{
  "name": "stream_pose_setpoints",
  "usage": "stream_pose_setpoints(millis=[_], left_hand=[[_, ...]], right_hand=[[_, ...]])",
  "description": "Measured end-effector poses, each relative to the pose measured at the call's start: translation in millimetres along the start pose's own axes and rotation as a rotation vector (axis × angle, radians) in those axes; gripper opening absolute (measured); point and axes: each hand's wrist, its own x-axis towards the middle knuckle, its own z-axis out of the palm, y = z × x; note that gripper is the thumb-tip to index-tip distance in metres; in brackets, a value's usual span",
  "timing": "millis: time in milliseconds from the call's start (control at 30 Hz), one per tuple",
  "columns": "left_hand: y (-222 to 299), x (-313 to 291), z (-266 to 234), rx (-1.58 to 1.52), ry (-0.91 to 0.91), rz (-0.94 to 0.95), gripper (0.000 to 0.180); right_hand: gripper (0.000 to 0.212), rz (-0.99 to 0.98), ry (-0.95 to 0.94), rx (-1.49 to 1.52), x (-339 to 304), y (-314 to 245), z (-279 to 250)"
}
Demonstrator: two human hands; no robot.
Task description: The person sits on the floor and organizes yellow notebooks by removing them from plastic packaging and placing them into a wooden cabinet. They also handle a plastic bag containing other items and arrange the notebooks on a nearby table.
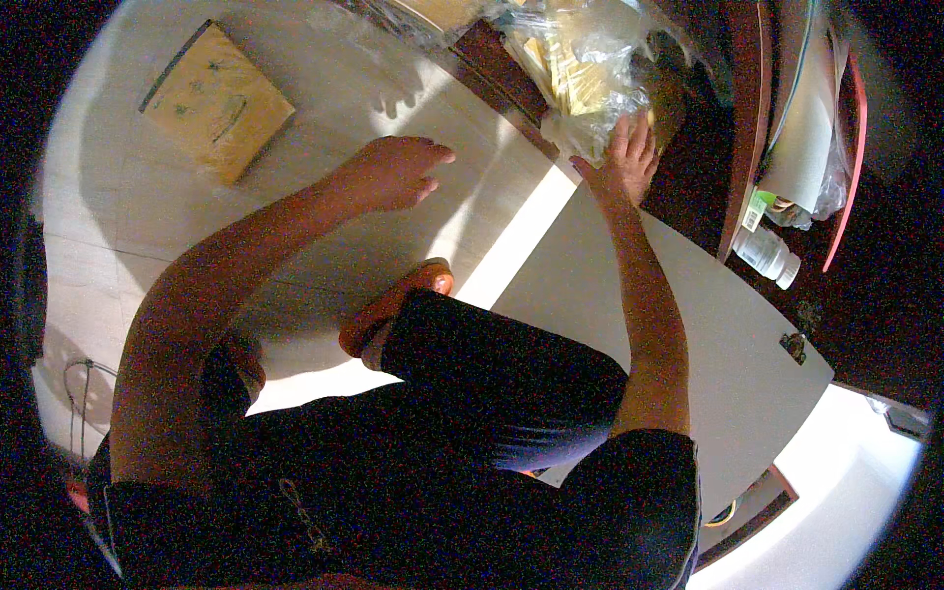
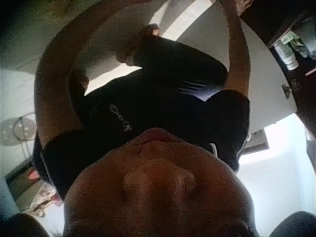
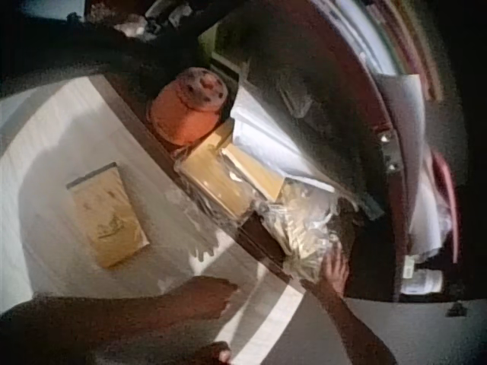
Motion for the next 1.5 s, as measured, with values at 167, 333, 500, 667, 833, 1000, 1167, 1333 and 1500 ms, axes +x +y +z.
stream_pose_setpoints(millis=[167,333,500,667,833,1000,1167,1333,1500], left_hand=[[-8.6,-7.5,7.5,-0.007,0.019,-0.047,0.034],[-14.5,-4.1,10.7,-0.026,-0.048,-0.099,0.03],[-15.8,-1.5,15.2,-0.04,-0.161,-0.141,0.026],[-13.4,-2.6,16.1,-0.038,-0.281,-0.11,0.031],[-17.6,-6.9,20.6,-0.023,-0.16,-0.136,0.024],[-31.2,-23.1,33.2,-0.042,-0.14,-0.12,0.024],[-21.9,-22.0,21.9,-0.028,-0.263,-0.115,0.019],[-44.0,-20.2,33.8,-0.037,-0.102,0.04,0.02],[-26.9,-32.9,12.5,-0.14,-0.114,-0.172,0.018]], right_hand=[[0.092,-0.053,0.069,0.052,-0.4,15.6,33.0],[0.084,-0.07,0.069,0.018,2.6,6.9,26.1],[0.079,-0.101,0.102,-0.02,6.6,15.2,35.0],[0.091,-0.138,0.147,0.201,-1.3,8.6,44.7],[0.093,-0.069,0.082,0.07,3.9,9.8,49.6],[0.083,-0.045,0.055,0.062,14.1,14.1,40.2],[0.075,0.011,-0.009,0.044,14.6,6.5,30.8],[0.074,-0.036,0.16,0.192,-6.6,16.5,13.5],[0.046,0.486,-0.371,0.684,-37.1,35.5,30.8]])
